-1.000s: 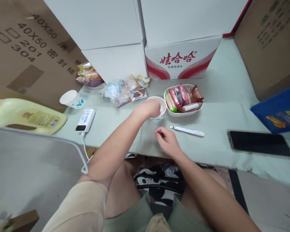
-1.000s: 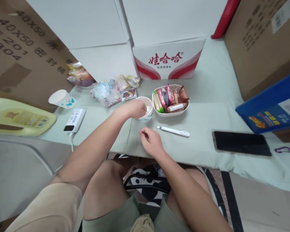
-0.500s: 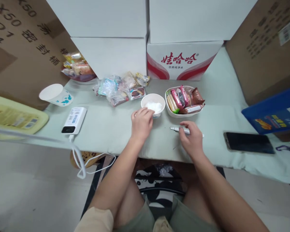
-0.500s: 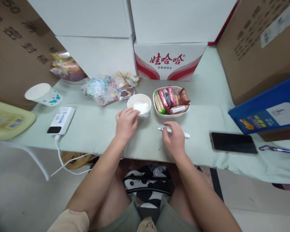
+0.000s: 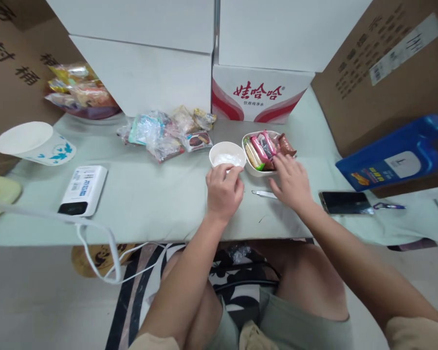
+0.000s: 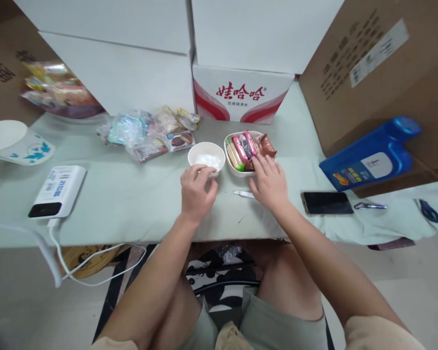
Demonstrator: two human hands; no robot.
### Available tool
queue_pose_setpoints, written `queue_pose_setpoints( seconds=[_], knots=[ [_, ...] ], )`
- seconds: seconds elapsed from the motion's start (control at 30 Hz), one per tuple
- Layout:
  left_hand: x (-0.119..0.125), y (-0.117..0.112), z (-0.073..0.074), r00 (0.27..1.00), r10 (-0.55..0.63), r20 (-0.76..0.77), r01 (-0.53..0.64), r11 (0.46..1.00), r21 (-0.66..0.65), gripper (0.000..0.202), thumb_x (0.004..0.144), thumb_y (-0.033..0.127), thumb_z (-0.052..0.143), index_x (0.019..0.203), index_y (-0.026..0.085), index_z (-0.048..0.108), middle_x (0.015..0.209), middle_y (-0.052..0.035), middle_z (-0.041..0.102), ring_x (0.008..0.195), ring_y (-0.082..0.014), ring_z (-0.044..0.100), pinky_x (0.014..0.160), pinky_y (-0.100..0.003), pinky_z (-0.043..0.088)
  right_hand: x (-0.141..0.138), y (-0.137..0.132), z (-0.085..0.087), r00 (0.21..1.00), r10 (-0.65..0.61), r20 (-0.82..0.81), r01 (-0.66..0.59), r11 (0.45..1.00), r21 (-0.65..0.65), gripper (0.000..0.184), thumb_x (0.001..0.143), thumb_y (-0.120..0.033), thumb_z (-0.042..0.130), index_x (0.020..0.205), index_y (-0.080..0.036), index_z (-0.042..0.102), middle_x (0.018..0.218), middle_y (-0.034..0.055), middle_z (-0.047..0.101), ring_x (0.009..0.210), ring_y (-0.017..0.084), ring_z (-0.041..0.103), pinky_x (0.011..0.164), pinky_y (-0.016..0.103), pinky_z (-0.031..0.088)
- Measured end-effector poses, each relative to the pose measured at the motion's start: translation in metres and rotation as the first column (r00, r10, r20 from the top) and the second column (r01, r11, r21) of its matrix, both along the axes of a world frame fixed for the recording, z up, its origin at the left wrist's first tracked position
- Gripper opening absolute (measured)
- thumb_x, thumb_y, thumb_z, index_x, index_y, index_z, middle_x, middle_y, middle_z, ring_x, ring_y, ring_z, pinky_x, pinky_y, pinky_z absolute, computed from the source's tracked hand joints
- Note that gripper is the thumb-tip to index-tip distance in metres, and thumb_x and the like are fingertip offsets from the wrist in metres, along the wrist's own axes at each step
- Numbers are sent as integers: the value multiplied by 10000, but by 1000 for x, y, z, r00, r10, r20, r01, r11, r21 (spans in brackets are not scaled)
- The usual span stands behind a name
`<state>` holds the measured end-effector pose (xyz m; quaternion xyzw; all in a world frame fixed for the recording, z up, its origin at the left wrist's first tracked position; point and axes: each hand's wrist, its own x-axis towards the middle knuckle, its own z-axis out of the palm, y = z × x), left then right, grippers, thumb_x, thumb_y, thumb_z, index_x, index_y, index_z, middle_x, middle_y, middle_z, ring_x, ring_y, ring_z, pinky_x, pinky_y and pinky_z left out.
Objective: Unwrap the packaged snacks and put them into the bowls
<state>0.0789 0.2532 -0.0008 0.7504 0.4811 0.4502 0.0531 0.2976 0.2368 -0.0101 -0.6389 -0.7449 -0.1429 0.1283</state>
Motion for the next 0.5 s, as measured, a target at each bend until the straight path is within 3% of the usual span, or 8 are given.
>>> queue_pose_setpoints(
  seconds=[0.07, 0.13, 0.3, 0.5],
  knots=[
    [0, 1, 0, 1000, 2, 27, -2, 1000, -2, 243, 835, 80, 546, 1005, 213, 658, 996, -73, 673, 1005, -231, 620, 917, -369, 434, 2, 6, -6, 998, 12, 58, -8, 997, -71, 601, 910, -329, 517, 1463, -109, 434, 1474, 177, 523, 1404, 335, 398, 1102, 486, 322],
    [1, 2, 1, 999, 2, 48, -1, 1000, -4, 236, 833, 79, 542, 995, 209, 655, 971, -70, 675, 978, -231, 622, 902, -367, 436, 0, 15, -9, 995, 11, 98, -2, 996, -92, 525, 929, -337, 505, 1401, -109, 500, 1394, 176, 590, 1369, 324, 424, 1081, 458, 329],
    [6, 4, 1, 998, -21, 64, 22, 1000, -8, 229, 834, 77, 525, 977, 208, 648, 926, -65, 676, 935, -230, 623, 877, -362, 441, 0, 37, -2, 985, -24, 170, 43, 993, -111, 357, 945, -345, 504, 1207, -132, 619, 1126, 173, 671, 1107, 311, 529, 809, 375, 418],
    [12, 7, 0, 998, -23, 54, 23, 1000, 0, 202, 836, 87, 517, 941, 206, 644, 905, -60, 681, 917, -226, 624, 857, -354, 450, 45, 31, -2, 981, -105, 161, 120, 989, -90, 368, 956, -321, 482, 1258, -143, 596, 1177, 171, 659, 1108, 308, 498, 785, 370, 409]
  ],
)
